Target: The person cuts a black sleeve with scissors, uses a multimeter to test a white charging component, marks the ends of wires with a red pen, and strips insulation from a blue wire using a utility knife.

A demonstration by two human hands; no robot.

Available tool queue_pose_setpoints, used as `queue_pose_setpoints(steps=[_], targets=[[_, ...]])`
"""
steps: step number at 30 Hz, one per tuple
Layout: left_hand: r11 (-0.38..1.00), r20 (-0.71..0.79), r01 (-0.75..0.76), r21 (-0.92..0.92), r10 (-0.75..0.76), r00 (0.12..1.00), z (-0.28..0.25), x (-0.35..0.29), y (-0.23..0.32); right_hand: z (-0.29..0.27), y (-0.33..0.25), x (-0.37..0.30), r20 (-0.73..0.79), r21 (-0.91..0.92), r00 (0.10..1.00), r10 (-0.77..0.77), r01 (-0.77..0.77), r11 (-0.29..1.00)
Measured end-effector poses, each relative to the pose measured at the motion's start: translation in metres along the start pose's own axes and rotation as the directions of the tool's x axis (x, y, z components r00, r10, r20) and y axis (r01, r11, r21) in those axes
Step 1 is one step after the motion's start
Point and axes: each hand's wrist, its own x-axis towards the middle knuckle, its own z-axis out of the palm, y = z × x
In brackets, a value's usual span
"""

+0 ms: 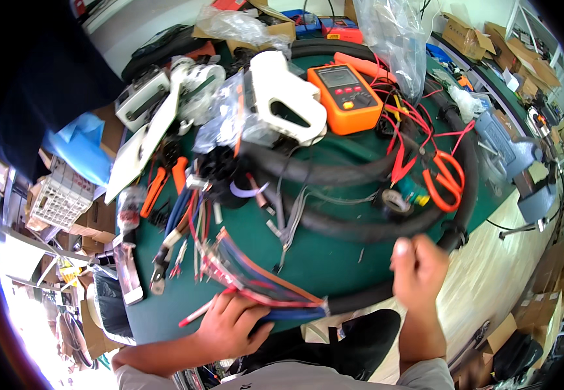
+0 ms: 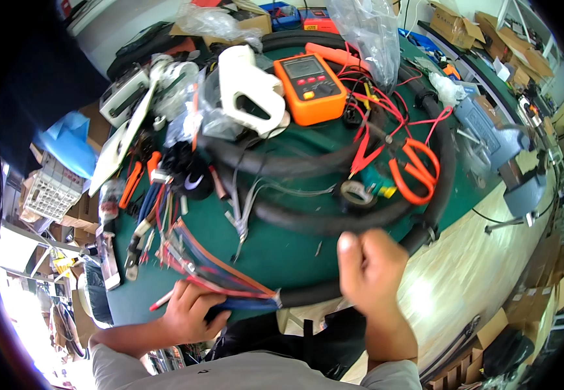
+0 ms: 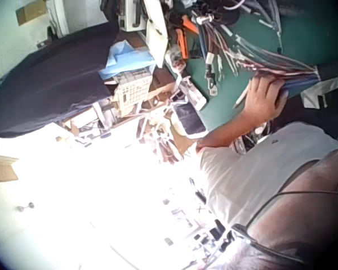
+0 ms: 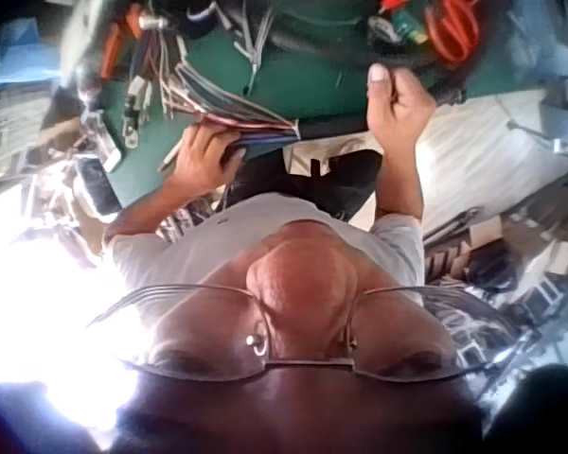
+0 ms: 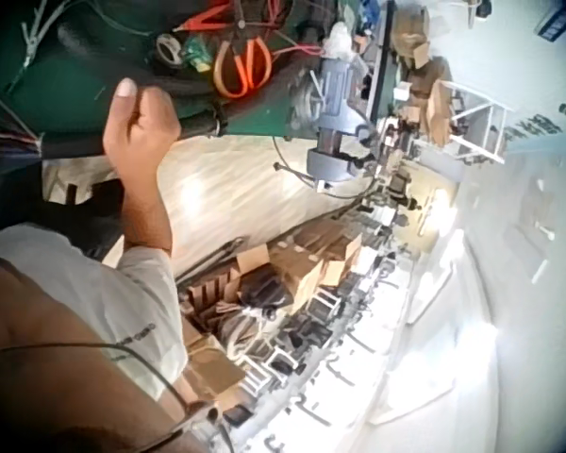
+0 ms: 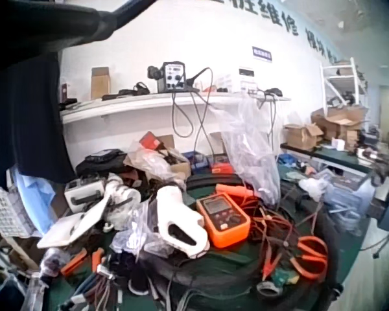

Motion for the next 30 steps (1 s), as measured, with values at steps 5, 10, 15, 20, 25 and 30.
queue_pose_setpoints(steps=[5, 10, 15, 20, 25, 30], targets=[[0.997, 0.099, 0.041, 0.064, -0.048, 0.994, -0.003, -0.002, -0.001, -0.005, -0.015, 0.014, 0.144, 0.042, 0.980, -0.140, 0.135, 0.990], [0.997, 0.127, 0.063, 0.035, -0.067, 0.990, -0.011, 0.014, -0.002, 0.001, -0.040, 0.056, 0.465, 0.098, 0.824, 0.323, -0.411, 0.907], [0.979, 0.157, 0.182, -0.086, -0.167, 0.973, 0.006, -0.005, -0.002, 0.029, -0.030, 0.181, 0.333, -0.244, 0.937, 0.106, -0.023, 0.969], [0.976, 0.161, 0.155, -0.157, -0.129, 0.978, 0.007, -0.004, -0.008, 0.035, 0.058, 0.294, 0.321, -0.578, 0.941, 0.111, 0.101, 0.810], [0.977, 0.165, 0.162, -0.138, -0.138, 0.977, 0.006, -0.004, -0.007, 0.049, 0.025, 0.281, 0.400, -0.433, 0.867, 0.298, -0.108, 0.895], [0.976, 0.211, 0.158, -0.152, -0.124, 0.970, 0.005, -0.015, -0.010, 0.090, -0.004, 0.236, 0.423, -0.597, 0.873, 0.243, 0.066, 0.800]])
